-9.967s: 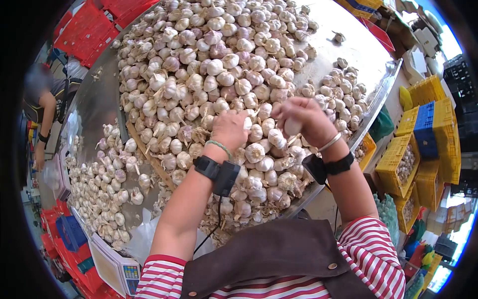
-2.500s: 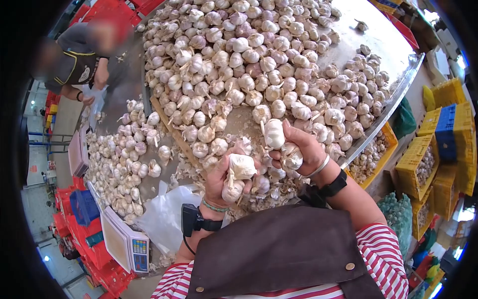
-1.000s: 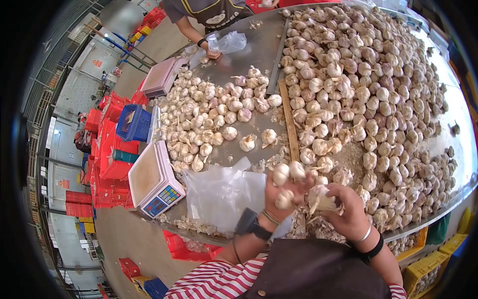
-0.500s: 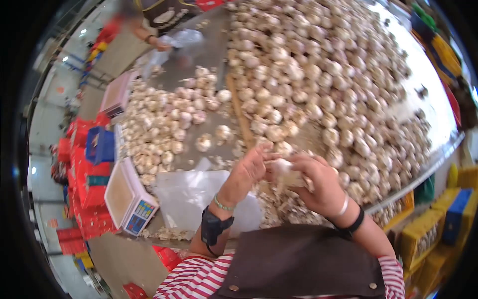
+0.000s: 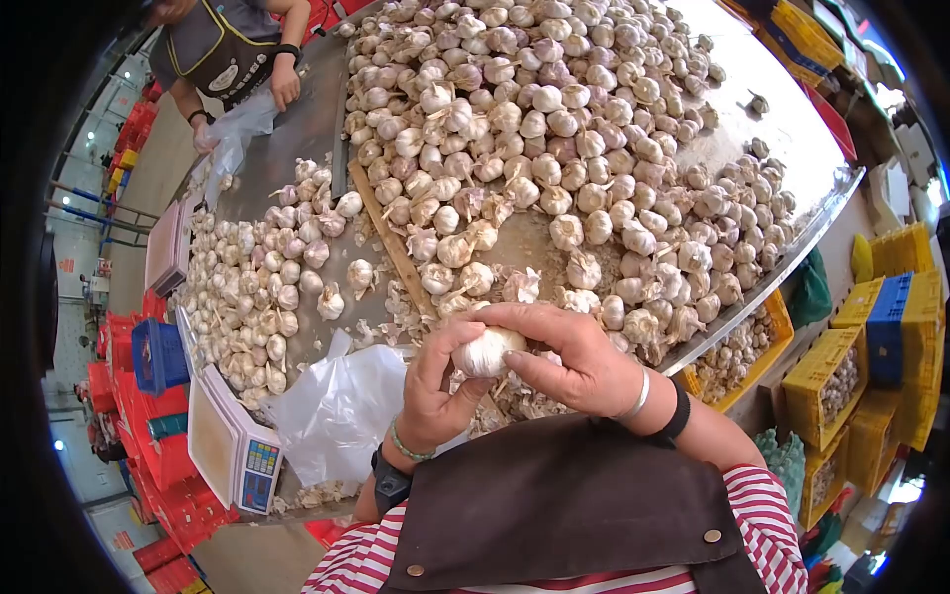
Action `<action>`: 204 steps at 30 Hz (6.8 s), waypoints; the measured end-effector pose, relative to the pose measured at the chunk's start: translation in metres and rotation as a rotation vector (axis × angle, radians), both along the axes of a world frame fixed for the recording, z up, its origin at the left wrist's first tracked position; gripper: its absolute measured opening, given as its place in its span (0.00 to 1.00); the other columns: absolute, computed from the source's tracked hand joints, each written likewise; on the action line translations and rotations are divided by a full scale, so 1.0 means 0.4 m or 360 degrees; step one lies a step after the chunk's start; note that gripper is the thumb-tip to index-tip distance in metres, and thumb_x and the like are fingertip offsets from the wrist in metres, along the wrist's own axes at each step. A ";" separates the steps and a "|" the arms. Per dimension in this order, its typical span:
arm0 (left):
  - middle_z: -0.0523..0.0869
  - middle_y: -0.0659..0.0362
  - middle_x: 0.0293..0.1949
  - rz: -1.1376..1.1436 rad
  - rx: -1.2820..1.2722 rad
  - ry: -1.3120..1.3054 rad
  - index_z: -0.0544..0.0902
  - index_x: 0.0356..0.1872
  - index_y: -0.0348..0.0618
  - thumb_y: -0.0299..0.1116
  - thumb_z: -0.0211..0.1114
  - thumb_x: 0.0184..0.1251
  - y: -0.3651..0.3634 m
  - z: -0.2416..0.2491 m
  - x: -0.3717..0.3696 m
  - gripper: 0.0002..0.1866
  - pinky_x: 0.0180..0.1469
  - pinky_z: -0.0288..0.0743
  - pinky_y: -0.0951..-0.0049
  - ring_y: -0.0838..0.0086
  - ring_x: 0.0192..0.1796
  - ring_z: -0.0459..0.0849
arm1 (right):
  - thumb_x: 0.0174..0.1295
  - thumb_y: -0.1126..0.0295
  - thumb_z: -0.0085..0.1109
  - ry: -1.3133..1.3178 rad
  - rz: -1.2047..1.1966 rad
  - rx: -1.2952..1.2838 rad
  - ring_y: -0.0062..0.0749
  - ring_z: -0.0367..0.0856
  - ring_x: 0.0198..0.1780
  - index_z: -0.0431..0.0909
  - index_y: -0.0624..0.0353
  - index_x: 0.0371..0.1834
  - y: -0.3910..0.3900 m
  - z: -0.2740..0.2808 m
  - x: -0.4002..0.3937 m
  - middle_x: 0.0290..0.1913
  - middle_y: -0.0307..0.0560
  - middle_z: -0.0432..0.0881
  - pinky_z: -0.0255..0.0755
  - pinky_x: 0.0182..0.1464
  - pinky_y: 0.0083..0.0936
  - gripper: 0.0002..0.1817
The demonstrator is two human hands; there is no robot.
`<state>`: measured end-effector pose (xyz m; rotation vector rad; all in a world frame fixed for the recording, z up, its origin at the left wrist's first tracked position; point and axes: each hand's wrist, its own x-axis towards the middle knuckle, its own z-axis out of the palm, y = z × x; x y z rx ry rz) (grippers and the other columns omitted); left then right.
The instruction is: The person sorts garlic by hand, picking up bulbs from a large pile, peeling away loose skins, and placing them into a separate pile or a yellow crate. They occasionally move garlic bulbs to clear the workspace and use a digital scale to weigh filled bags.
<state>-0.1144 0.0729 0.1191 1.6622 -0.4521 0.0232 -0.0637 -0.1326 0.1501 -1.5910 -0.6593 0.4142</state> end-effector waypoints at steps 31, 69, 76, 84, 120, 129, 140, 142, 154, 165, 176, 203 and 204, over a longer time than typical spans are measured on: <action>0.65 0.40 0.63 -0.2158 -0.2234 0.0802 0.64 0.64 0.18 0.70 0.59 0.54 -0.329 0.340 -0.187 0.56 0.66 0.61 0.67 0.64 0.63 0.68 | 0.61 0.64 0.47 0.0964 -0.1398 0.1053 0.42 0.84 0.47 0.70 0.65 0.60 -0.396 -0.103 -0.334 0.50 0.55 0.81 0.80 0.47 0.33 0.25; 0.77 0.44 0.53 -0.1901 -0.2658 0.1482 0.54 0.69 0.22 0.54 0.70 0.56 -0.215 0.243 -0.295 0.53 0.55 0.72 0.80 0.79 0.53 0.77 | 0.62 0.63 0.47 0.0891 -0.1283 0.1084 0.39 0.82 0.49 0.70 0.67 0.61 -0.395 -0.148 -0.320 0.52 0.52 0.81 0.76 0.55 0.32 0.26; 0.77 0.60 0.44 -0.0848 -0.1884 0.1099 0.70 0.63 0.48 0.29 0.52 0.72 -0.330 0.156 0.059 0.19 0.66 0.66 0.53 0.68 0.60 0.73 | 0.65 0.62 0.46 0.0917 -0.1443 0.1320 0.42 0.83 0.48 0.70 0.65 0.62 -0.459 -0.208 -0.349 0.53 0.54 0.81 0.82 0.45 0.30 0.25; 0.78 0.64 0.43 -0.0217 -0.1529 0.1195 0.74 0.57 0.48 0.23 0.56 0.70 -0.355 0.020 0.051 0.16 0.61 0.71 0.59 0.72 0.54 0.77 | 0.68 0.64 0.43 0.1005 -0.1703 0.1533 0.45 0.84 0.50 0.71 0.63 0.61 -0.565 -0.326 -0.400 0.54 0.54 0.81 0.81 0.49 0.34 0.22; 0.52 0.42 0.75 0.0630 0.2027 0.0399 0.59 0.74 0.49 0.48 0.57 0.68 -0.176 -0.258 0.411 0.35 0.75 0.41 0.41 0.49 0.77 0.48 | 0.53 0.51 0.66 0.0482 -0.0686 -0.1871 0.81 0.43 0.73 0.52 0.36 0.76 -0.417 -0.255 0.266 0.78 0.67 0.33 0.52 0.65 0.71 0.47; 0.53 0.36 0.73 0.0112 0.2230 0.0266 0.58 0.75 0.54 0.61 0.59 0.63 -0.405 -0.169 0.095 0.43 0.71 0.35 0.32 0.39 0.76 0.45 | 0.47 0.57 0.71 -0.0253 -0.0888 -0.1021 0.51 0.74 0.61 0.69 0.62 0.62 -0.721 -0.217 0.385 0.58 0.59 0.73 0.71 0.61 0.38 0.38; 0.50 0.40 0.75 0.0379 0.2290 0.0146 0.65 0.72 0.57 0.67 0.52 0.64 -0.363 -0.251 0.211 0.39 0.70 0.25 0.30 0.44 0.78 0.41 | 0.34 0.45 0.81 0.0843 -0.0117 -0.2005 0.62 0.73 0.63 0.41 0.63 0.76 -0.856 -0.186 0.420 0.69 0.93 0.36 0.66 0.68 0.32 0.71; 0.48 0.41 0.76 0.0502 0.2183 0.0197 0.64 0.73 0.57 0.69 0.51 0.63 -0.313 -0.292 0.263 0.41 0.71 0.27 0.30 0.47 0.79 0.41 | 0.36 0.46 0.77 0.0339 -0.0198 -0.2182 0.67 0.66 0.67 0.48 0.72 0.72 -0.756 -0.265 0.393 0.65 0.85 0.61 0.42 0.77 0.46 0.65; 0.72 0.48 0.65 0.1000 0.1806 0.0105 0.79 0.57 0.46 0.40 0.65 0.63 -0.247 -0.260 0.220 0.22 0.68 0.52 0.37 0.53 0.68 0.68 | 0.49 0.63 0.70 -0.0032 -0.0187 -0.0893 0.54 0.80 0.51 0.63 0.65 0.67 -0.651 -0.257 0.265 0.53 0.65 0.78 0.74 0.55 0.37 0.41; 0.81 0.52 0.42 0.0818 0.1726 -0.0096 0.82 0.46 0.44 0.32 0.66 0.58 -0.457 -0.211 0.120 0.14 0.51 0.73 0.57 0.56 0.48 0.79 | 0.54 0.64 0.65 -0.0493 0.0045 -0.1498 0.52 0.82 0.47 0.72 0.60 0.59 -0.545 -0.158 0.221 0.43 0.58 0.82 0.76 0.48 0.41 0.28; 0.76 0.46 0.45 0.0640 0.1984 -0.0156 0.76 0.48 0.46 0.22 0.63 0.53 -0.472 -0.282 0.175 0.19 0.52 0.74 0.55 0.51 0.49 0.77 | 0.57 0.70 0.61 -0.0362 0.0018 -0.1403 0.51 0.85 0.41 0.60 0.65 0.66 -0.402 -0.224 0.215 0.41 0.56 0.84 0.78 0.42 0.37 0.33; 0.82 0.60 0.27 -0.0035 -0.1088 0.1286 0.80 0.30 0.40 0.48 0.60 0.71 -0.254 -0.142 -0.164 0.19 0.26 0.74 0.80 0.78 0.28 0.81 | 0.57 0.76 0.58 0.0125 -0.0671 -0.0334 0.33 0.82 0.48 0.74 0.60 0.59 -0.563 -0.349 0.320 0.49 0.47 0.83 0.76 0.48 0.27 0.23; 0.83 0.58 0.31 -0.0134 -0.1099 0.1318 0.80 0.44 0.38 0.56 0.56 0.71 -0.237 -0.160 -0.168 0.26 0.31 0.79 0.79 0.74 0.32 0.84 | 0.57 0.78 0.57 0.0174 -0.0541 -0.0104 0.30 0.82 0.49 0.74 0.60 0.59 -0.515 -0.300 0.275 0.50 0.44 0.82 0.76 0.48 0.26 0.24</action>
